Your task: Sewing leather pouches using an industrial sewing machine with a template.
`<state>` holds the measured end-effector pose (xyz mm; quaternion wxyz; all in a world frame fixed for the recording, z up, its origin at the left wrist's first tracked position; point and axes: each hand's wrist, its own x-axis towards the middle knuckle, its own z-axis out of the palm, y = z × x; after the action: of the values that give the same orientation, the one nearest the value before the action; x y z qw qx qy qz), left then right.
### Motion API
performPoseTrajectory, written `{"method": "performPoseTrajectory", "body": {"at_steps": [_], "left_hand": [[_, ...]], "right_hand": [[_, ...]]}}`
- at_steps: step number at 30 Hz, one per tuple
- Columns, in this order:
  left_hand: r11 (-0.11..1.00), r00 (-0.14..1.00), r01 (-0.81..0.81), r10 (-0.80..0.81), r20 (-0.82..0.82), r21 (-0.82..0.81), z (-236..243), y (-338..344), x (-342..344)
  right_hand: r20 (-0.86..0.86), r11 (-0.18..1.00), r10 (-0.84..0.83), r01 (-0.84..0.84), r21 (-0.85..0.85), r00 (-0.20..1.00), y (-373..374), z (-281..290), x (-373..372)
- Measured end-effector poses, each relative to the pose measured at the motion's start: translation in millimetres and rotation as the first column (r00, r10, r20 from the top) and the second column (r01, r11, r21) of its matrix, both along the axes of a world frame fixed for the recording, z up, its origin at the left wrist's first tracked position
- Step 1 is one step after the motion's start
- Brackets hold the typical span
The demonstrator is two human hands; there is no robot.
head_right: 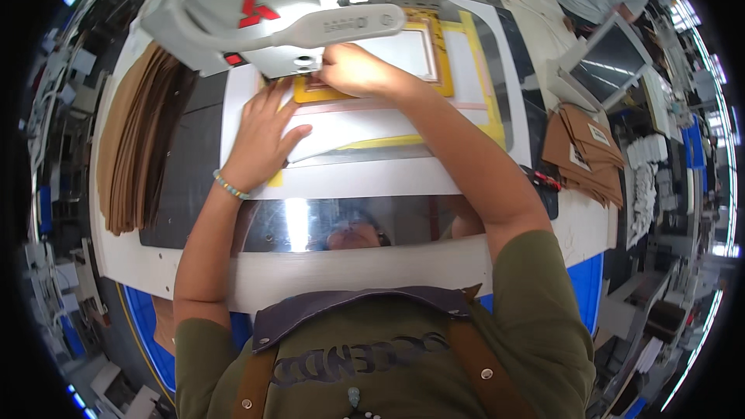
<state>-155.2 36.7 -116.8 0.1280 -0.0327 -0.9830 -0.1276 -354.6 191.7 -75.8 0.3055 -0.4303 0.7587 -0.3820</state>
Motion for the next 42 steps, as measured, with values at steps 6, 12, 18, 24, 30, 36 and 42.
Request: {"method": "performPoseTrajectory", "body": {"at_steps": [6, 12, 18, 24, 30, 36, 42], "left_hand": [[1.0, 0.999, -0.029, 0.029, -0.018, 0.013, 28.9, -18.3, 9.9], [0.827, 0.802, -0.55, 0.481, -0.354, -0.121, 82.9, -147.3, 45.7], [0.691, 0.727, -0.676, 0.569, -0.384, -0.255, 65.3, -236.0, 87.8], [0.577, 0.631, -0.69, 0.776, -0.029, 0.438, 82.7, -269.9, 93.9], [0.703, 0.69, -0.68, 0.709, -0.144, 0.206, 73.9, -264.7, 90.7], [0.647, 0.666, -0.612, 0.732, -0.145, 0.455, 66.0, -279.4, 95.0], [0.56, 0.678, -0.623, 0.735, 0.021, 0.547, 72.5, -277.4, 88.3]], "right_hand": [[-0.087, 0.937, -0.169, 0.132, -0.325, 0.982, 73.0, 0.1, 3.5], [-0.163, 0.827, -0.402, 0.281, -0.488, 0.901, 112.8, -21.3, -10.6], [-0.278, 0.875, -0.352, 0.209, -0.436, 0.894, 109.6, -9.9, -3.2], [-0.296, 0.86, -0.371, 0.206, -0.466, 0.88, 110.8, -7.9, -4.1], [-0.337, 0.87, -0.353, 0.175, -0.46, 0.872, 111.4, -7.3, -3.8], [-0.364, 0.877, -0.334, 0.144, -0.459, 0.869, 109.6, -8.2, -2.5], [-0.355, 0.869, -0.339, 0.146, -0.472, 0.871, 111.6, -10.1, -3.6]]}}
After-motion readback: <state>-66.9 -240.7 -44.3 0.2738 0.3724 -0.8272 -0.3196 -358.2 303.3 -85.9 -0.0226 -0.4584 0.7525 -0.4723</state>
